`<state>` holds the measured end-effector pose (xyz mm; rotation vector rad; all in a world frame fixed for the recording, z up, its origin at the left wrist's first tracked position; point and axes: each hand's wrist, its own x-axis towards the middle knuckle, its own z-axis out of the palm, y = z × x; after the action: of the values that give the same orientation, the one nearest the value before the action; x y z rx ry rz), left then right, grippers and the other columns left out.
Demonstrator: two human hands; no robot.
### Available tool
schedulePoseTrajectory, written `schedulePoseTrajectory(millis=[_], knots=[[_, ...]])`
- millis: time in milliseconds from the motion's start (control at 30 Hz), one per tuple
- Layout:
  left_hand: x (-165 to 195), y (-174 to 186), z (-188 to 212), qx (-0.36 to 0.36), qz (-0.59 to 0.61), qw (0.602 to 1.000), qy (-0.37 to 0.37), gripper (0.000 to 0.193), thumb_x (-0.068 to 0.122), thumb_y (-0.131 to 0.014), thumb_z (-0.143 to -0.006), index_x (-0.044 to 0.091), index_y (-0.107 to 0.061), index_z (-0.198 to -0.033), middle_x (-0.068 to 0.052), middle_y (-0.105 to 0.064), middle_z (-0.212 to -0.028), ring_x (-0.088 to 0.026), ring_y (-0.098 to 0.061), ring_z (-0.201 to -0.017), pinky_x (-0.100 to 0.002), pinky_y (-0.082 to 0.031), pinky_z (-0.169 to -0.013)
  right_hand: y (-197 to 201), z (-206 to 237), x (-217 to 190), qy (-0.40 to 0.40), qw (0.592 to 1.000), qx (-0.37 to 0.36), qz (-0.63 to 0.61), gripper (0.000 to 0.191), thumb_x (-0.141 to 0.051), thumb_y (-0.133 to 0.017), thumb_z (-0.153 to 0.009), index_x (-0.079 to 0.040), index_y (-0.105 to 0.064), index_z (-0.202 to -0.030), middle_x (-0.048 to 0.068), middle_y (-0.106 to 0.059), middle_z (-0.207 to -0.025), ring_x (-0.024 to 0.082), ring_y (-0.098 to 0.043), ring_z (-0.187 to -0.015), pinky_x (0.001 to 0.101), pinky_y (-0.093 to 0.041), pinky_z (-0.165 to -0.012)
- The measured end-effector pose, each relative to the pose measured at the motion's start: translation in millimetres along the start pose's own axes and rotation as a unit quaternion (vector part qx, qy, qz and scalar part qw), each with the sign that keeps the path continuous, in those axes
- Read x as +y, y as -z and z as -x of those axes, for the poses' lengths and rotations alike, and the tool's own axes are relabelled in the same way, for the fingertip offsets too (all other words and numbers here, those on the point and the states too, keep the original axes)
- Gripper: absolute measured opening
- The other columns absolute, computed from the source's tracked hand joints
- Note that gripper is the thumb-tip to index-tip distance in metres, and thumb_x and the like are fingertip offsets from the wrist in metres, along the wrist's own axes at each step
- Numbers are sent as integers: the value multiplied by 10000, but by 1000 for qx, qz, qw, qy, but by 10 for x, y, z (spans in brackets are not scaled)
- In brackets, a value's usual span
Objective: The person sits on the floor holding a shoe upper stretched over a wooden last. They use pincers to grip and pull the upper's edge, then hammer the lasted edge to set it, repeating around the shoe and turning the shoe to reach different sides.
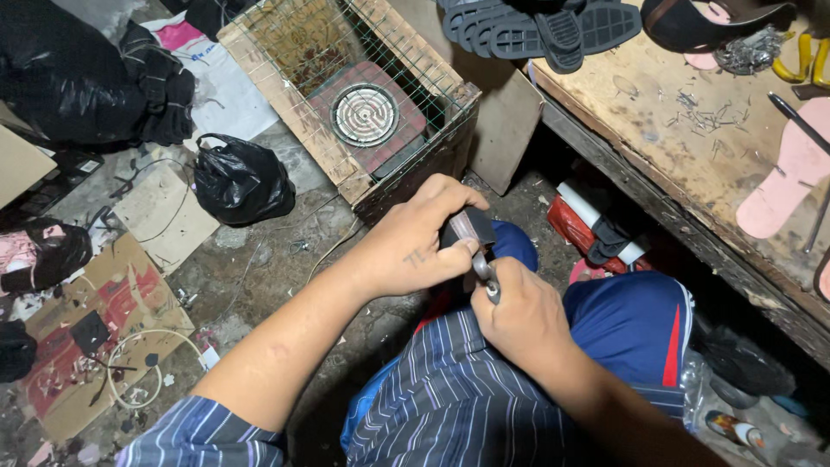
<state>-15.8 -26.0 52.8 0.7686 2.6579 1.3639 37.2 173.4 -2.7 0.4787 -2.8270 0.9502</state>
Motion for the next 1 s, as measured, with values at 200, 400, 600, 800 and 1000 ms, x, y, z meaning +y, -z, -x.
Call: schedulePoseTrajectory(millis=[200,400,600,800,1000], knots=[[-5,-11,35,-4,1,1000,24,458,261,-681,-810,82,-547,-1210,-170,-620,-1140,-392,-693,-979,-452,-563,-818,269,43,-81,-77,970,-219,67,290,-293,-628,-878,-27,-544,-957,227,-696,-783,453,-684,-739,562,-537,-711],[38,-47,66,32,-9,997,73,447,233,-681,-780,87,-555,-1184,-135,-667,-1026,-369,-719,-921,-452,-573,-780,282,-60,38,-179,909,-343,-156,361,-299,-629,-891,-37,-620,-1140,184,-739,-881,300,-736,-855,417,-566,-805],[-3,-113,84,50,-62,995,55,460,207,-660,-768,60,-558,-1192,-162,-628,-1084,-397,-691,-879,-485,-554,-764,116,84,198,-320,676,-324,-580,368,-164,-566,-888,23,-666,-1189,122,-751,-1201,212,-724,-1118,354,-538,-1022],[49,-155,40,44,-86,995,31,462,213,-657,-783,28,-560,-1195,-176,-591,-1109,-400,-678,-867,-489,-550,-755,190,65,285,-289,719,-297,-559,340,-133,-559,-949,59,-661,-1211,125,-724,-1163,166,-668,-1071,323,-502,-992],[158,-237,94,36,-104,994,-14,479,233,-659,-782,15,-551,-1194,-172,-584,-1151,-385,-683,-880,-482,-553,-753,643,50,191,-234,830,-359,-357,284,-133,-575,-1025,33,-571,-1256,226,-602,-1025,318,-613,-881,457,-561,-818]])
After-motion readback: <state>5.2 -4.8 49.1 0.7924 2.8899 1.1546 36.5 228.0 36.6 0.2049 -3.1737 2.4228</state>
